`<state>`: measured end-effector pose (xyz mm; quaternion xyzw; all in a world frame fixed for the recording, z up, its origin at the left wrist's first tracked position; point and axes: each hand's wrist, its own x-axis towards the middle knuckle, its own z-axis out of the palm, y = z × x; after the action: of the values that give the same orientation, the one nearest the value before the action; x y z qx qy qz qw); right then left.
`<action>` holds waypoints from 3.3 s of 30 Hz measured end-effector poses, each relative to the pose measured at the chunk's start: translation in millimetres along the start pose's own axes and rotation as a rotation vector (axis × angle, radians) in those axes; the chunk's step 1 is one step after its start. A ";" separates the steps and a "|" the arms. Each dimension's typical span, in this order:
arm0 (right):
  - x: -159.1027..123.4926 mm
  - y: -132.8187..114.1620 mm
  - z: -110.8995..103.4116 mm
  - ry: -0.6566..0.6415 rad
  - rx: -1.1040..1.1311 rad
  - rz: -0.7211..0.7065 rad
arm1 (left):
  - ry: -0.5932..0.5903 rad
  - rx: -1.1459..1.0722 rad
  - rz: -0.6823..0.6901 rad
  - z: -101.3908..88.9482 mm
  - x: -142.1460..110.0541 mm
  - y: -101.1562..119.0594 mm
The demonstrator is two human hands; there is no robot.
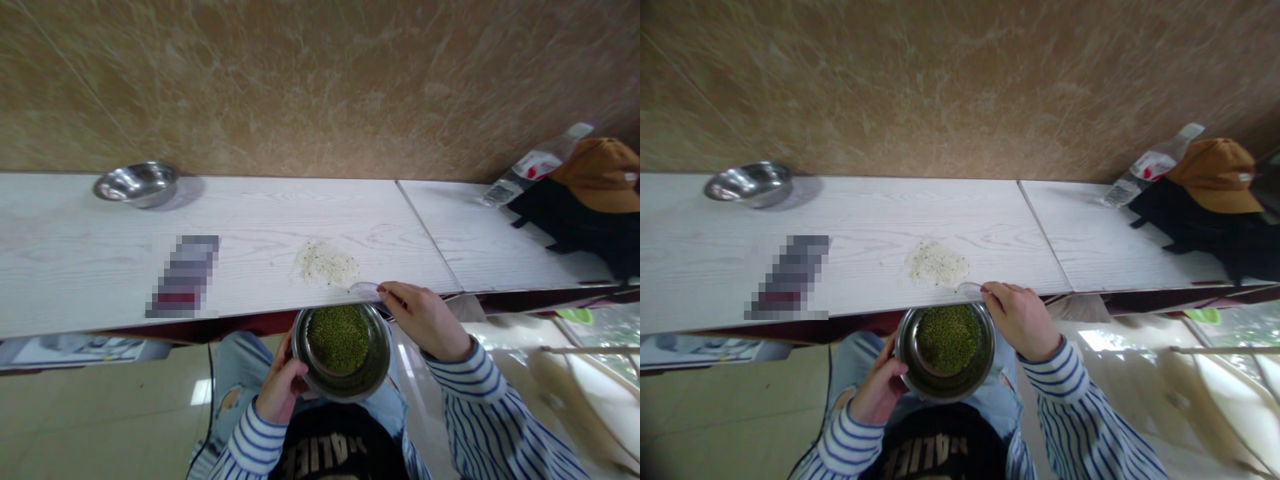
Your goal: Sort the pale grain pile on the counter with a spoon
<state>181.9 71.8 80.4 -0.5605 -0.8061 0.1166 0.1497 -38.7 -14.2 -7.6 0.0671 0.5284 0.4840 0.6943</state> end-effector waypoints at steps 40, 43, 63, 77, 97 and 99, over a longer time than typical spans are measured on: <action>20.2 -24.1 19.0 -0.022 0.022 -0.026 | 0.003 0.011 0.026 -2.9 -3.5 6.4; 21.1 -20.4 18.9 -0.004 0.018 -0.002 | 0.001 0.010 0.028 -3.4 -3.4 6.8; 25.6 -19.8 19.2 0.001 0.010 0.022 | 0.029 -0.030 0.027 -9.4 -3.9 7.8; 29.9 -18.8 22.1 -0.018 0.023 -0.029 | 0.029 -0.038 0.027 -11.6 -3.7 9.3; 29.9 -25.7 16.5 -0.050 -0.076 -0.082 | 0.042 -0.036 0.050 -17.8 -1.5 14.1; 28.6 -25.8 16.0 -0.066 -0.079 -0.090 | 0.032 -0.033 0.052 -17.7 -1.5 14.3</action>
<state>144.2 89.4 78.0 -0.5249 -0.8391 0.0962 0.1060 -61.4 -15.2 -5.5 0.0616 0.5294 0.5114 0.6741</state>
